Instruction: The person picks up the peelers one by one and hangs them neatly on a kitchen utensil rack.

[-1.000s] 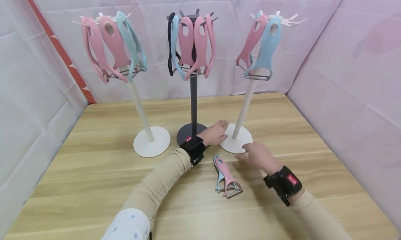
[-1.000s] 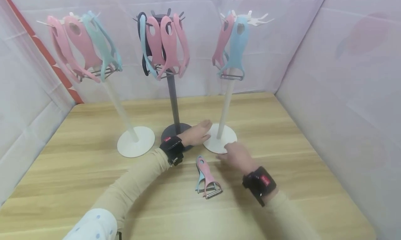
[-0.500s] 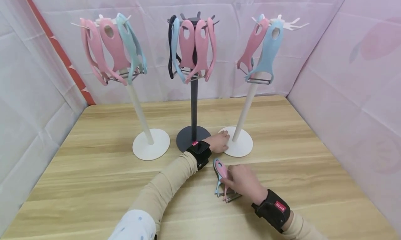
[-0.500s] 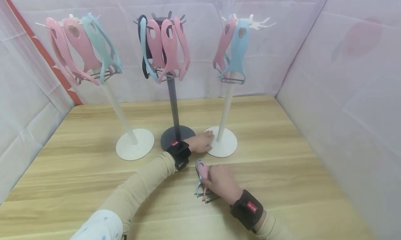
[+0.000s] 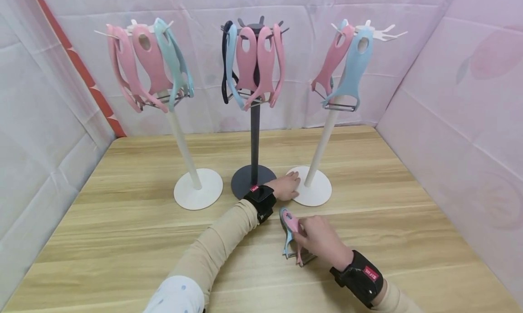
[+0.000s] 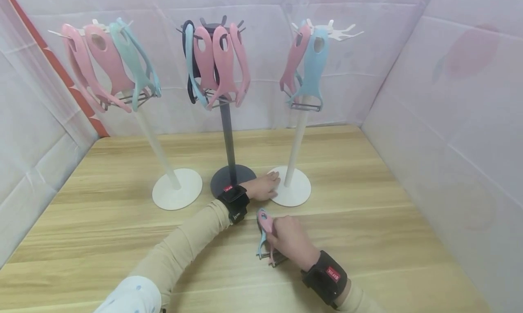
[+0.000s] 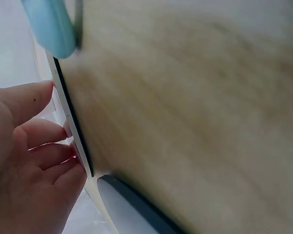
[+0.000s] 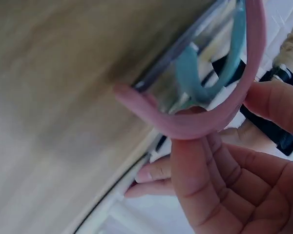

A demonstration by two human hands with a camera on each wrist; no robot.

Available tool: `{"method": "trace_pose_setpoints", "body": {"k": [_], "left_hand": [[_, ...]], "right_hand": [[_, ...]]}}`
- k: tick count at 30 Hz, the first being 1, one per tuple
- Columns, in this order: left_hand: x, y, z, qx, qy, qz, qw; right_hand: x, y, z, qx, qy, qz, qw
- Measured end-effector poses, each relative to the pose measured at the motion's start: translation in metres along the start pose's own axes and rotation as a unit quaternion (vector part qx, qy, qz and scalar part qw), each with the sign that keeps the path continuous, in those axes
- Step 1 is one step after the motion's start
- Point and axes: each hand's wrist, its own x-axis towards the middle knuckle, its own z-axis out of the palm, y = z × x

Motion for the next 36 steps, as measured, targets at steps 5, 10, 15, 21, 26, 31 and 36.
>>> {"method": "trace_pose_setpoints", "body": {"k": [5, 10, 15, 21, 26, 31, 36], "left_hand": [[0.0, 0.0, 0.001, 0.003, 0.007, 0.005, 1.0], [0.008, -0.004, 0.01, 0.03, 0.03, 0.016, 0.999], [0.007, -0.003, 0.008, 0.036, 0.024, 0.017, 0.9989], [-0.003, 0.004, -0.002, 0.022, -0.001, -0.004, 0.9997], [-0.005, 0.005, 0.0, 0.017, -0.007, -0.01, 0.9998], [-0.002, 0.004, 0.003, 0.022, -0.009, -0.014, 0.9996], [0.002, 0.002, 0.004, 0.017, -0.004, -0.015, 0.9997]], "right_hand": [[-0.002, 0.0, -0.016, -0.004, 0.038, -0.007, 0.999], [0.001, -0.003, -0.034, -0.034, 0.123, -0.041, 0.991], [0.008, -0.001, -0.054, -0.046, 0.233, -0.095, 0.967], [0.016, -0.001, -0.082, -0.044, 0.346, -0.139, 0.927], [0.024, -0.008, -0.109, -0.007, 0.424, -0.142, 0.894], [0.037, -0.021, -0.139, 0.03, 0.516, -0.117, 0.848], [0.05, -0.028, -0.173, 0.047, 0.583, -0.081, 0.807]]}}
